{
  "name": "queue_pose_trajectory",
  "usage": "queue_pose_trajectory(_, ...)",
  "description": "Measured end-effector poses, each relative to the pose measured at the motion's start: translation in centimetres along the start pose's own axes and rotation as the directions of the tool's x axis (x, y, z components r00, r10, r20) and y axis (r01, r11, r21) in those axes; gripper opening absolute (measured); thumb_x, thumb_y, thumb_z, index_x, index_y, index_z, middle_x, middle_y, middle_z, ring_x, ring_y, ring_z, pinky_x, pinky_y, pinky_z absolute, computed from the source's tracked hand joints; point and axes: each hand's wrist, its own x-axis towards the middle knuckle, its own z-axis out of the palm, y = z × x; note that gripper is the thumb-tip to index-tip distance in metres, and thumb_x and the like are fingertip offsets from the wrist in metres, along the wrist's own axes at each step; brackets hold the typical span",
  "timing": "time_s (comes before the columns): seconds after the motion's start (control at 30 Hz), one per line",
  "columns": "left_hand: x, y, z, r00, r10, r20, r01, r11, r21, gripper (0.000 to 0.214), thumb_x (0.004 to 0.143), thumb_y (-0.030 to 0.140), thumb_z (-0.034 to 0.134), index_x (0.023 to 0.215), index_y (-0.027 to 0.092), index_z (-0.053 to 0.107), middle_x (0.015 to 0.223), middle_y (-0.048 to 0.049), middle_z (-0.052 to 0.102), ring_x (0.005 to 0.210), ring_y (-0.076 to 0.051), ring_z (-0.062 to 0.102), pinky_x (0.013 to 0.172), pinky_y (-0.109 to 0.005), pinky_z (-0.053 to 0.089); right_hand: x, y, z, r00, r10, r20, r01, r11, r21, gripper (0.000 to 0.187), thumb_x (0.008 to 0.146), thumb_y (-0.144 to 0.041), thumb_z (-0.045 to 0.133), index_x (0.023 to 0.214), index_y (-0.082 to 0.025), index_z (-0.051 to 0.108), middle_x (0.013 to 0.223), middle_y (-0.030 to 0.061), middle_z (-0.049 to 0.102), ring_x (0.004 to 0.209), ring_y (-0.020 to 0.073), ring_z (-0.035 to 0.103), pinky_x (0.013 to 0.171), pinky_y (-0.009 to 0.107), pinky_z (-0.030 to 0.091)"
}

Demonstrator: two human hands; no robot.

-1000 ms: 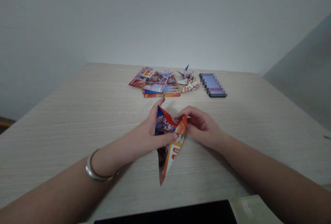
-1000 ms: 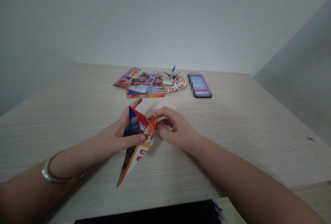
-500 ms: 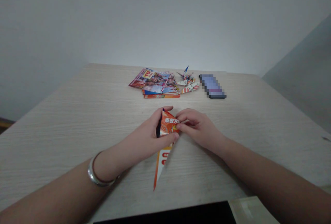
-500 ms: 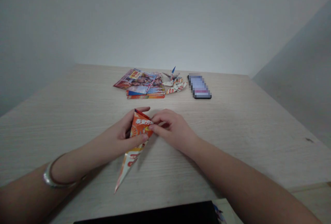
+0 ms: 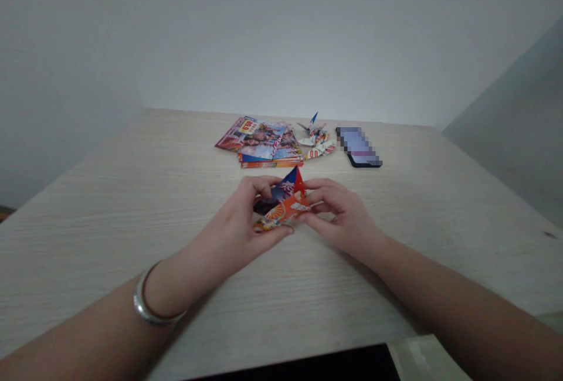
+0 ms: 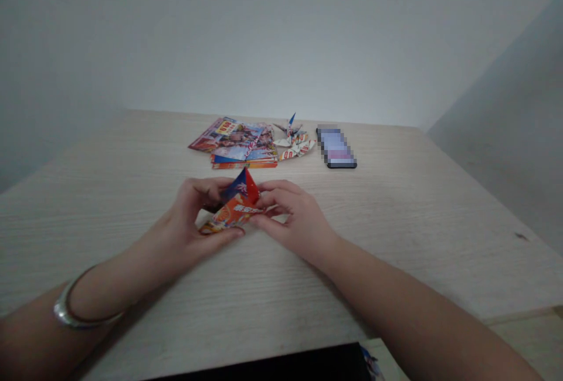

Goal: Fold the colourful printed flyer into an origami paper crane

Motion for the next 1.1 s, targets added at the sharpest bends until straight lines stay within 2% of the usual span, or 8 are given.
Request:
queue_pose_trajectory(0.1,0.4,-0.4,-0.4,0.998,0.035,0.044,-0.037,0.998,0.055,0.027,0.082,0.031,0.073,0.094,0.022,0.050,0.112,-0.0077,0.064,0.099,-0.022,0.064,0.084,-0.039,0.056,-0.2,0.2,0.0,0.996,-0.061,0.062,0.064,0.996,-0.061,0.012,0.084,-0.015,0.068,0.093,-0.023,0.071,0.107,0.0056,0.077,0.099,0.0177,0.073,0.081,0.033,0.063)
queue_pose_trajectory(0.23,0.6,-1.0,-0.6,0.994,0.092,0.061,-0.100,0.983,0.153,0.031,0.079,0.032,0.077,0.099,0.022,0.055,0.107,-0.0071,0.067,0.100,-0.026,0.064,0.087,-0.045,0.054,-0.3,0.4,-0.4,0.992,-0.112,0.053,0.118,0.984,-0.130,0.012,0.086,-0.015,0.068,0.093,-0.025,0.074,0.107,0.0048,0.078,0.099,0.0176,0.074,0.088,0.034,0.061)
queue_pose_trajectory(0.33,0.3,-1.4,-0.3,0.994,0.114,0.005,-0.112,0.973,0.200,0.039,0.078,0.032,0.079,0.107,0.024,0.055,0.108,-0.0071,0.066,0.099,-0.027,0.066,0.087,-0.046,0.055,-0.2,0.3,-0.6,0.990,-0.135,0.036,0.138,0.981,-0.138,0.008,0.086,-0.017,0.070,0.089,-0.024,0.074,0.103,0.0052,0.079,0.095,0.0171,0.075,0.086,0.032,0.062)
queue_pose_trajectory(0.43,0.1,-1.4,0.1,0.995,0.078,-0.064,-0.073,0.994,0.081,0.052,0.081,0.032,0.077,0.123,0.025,0.048,0.115,-0.0082,0.064,0.099,-0.023,0.069,0.085,-0.040,0.058,-0.1,0.2,-0.7,0.988,-0.150,0.022,0.152,0.981,-0.118,0.010,0.087,-0.017,0.068,0.089,-0.023,0.075,0.100,0.0052,0.080,0.093,0.0166,0.076,0.085,0.031,0.062)
queue_pose_trajectory(0.57,0.2,-1.1,0.4,1.000,0.026,0.014,-0.025,0.997,-0.079,0.074,0.086,0.027,0.071,0.147,0.030,0.030,0.110,-0.0040,0.068,0.098,-0.019,0.071,0.085,-0.034,0.059,-0.1,0.2,-0.7,0.997,-0.070,0.018,0.072,0.993,-0.099,0.013,0.087,-0.017,0.068,0.095,-0.023,0.077,0.101,0.0053,0.080,0.094,0.0180,0.076,0.085,0.032,0.062)
queue_pose_trajectory(0.7,0.6,-0.7,0.0,0.999,0.024,0.034,-0.028,0.991,0.129,0.078,0.086,0.030,0.072,0.153,0.028,0.031,0.112,-0.0054,0.071,0.104,-0.023,0.069,0.097,-0.041,0.054,-0.1,0.3,-0.8,0.998,0.055,0.044,-0.050,0.993,-0.110,0.012,0.087,-0.019,0.068,0.095,-0.024,0.076,0.094,0.0026,0.080,0.081,0.0163,0.076,0.068,0.027,0.061)
queue_pose_trajectory(0.9,0.8,-0.3,-0.3,0.997,0.073,0.029,-0.078,0.943,0.325,0.053,0.084,0.026,0.069,0.135,0.023,0.053,0.122,-0.0071,0.071,0.113,-0.026,0.066,0.119,-0.058,0.029,0.3,-0.2,-0.9,0.991,-0.105,0.077,0.117,0.979,-0.166,0.011,0.088,-0.016,0.065,0.090,-0.023,0.073,0.098,0.0033,0.080,0.090,0.0175,0.075,0.082,0.034,0.061)
queue_pose_trajectory(1.1,0.8,-0.4,0.0,0.996,0.089,0.008,-0.089,0.979,0.183,0.024,0.083,0.024,0.069,0.106,0.025,0.062,0.105,-0.0016,0.074,0.102,-0.022,0.068,0.122,-0.058,0.022,0.3,-0.7,-0.2,0.999,-0.045,0.017,0.046,0.997,-0.054,0.011,0.083,-0.017,0.071,0.088,-0.023,0.065,0.104,0.0030,0.077,0.092,0.0161,0.072,0.073,0.030,0.061)
